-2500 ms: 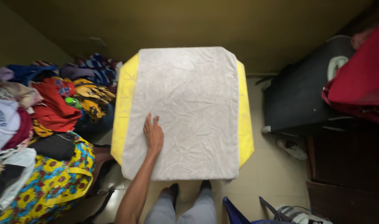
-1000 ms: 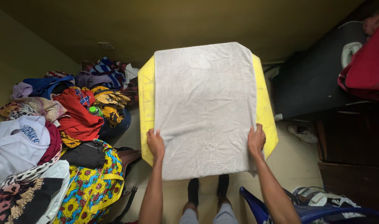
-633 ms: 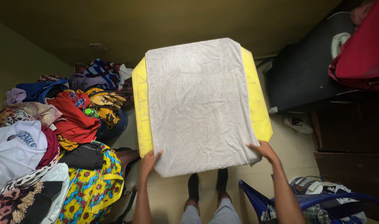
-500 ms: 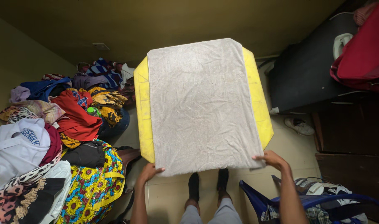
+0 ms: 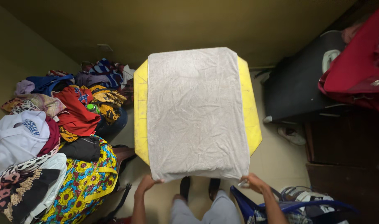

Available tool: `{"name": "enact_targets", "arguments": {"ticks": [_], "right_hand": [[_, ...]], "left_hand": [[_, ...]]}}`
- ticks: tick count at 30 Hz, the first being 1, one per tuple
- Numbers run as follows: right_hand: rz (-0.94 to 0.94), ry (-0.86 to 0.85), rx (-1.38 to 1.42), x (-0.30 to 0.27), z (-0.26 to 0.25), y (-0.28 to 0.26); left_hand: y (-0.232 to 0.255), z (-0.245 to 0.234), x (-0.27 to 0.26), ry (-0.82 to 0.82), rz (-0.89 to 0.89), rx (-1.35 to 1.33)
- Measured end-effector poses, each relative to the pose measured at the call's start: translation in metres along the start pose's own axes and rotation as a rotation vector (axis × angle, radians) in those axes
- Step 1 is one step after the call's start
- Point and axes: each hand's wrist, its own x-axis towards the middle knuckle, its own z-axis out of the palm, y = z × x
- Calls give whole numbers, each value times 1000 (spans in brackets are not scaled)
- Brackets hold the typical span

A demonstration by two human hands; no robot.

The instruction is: The person folds several towels on a yellow table, including a blue patterned towel, a pink towel, and a white towel. They smooth and fold each towel neatly and place them on a nearby chair or suitcase.

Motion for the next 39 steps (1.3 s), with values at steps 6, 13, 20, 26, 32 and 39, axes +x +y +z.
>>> {"name": "enact_targets", "arguments": {"ticks": [6,13,20,26,32,39], "right_hand": [[49,93,28,-23,9,-12],[-267,228,-271,-32,25,-57],[-367,455,31,-25,55,-73],[-199,597,58,-40,45,-80],[-318,391,144,-44,-18,-159],[-582,37,27,3,-19,-356]], "left_hand": [[10,16,-24,164,35,-35],[23,1,-21,121,-5,-534],[36,-13,17,93,289,-613],[45,-34,30,182,76,-766],[73,-60,74,437,275,-1081],[181,-150,179,156,402,-1393]]}}
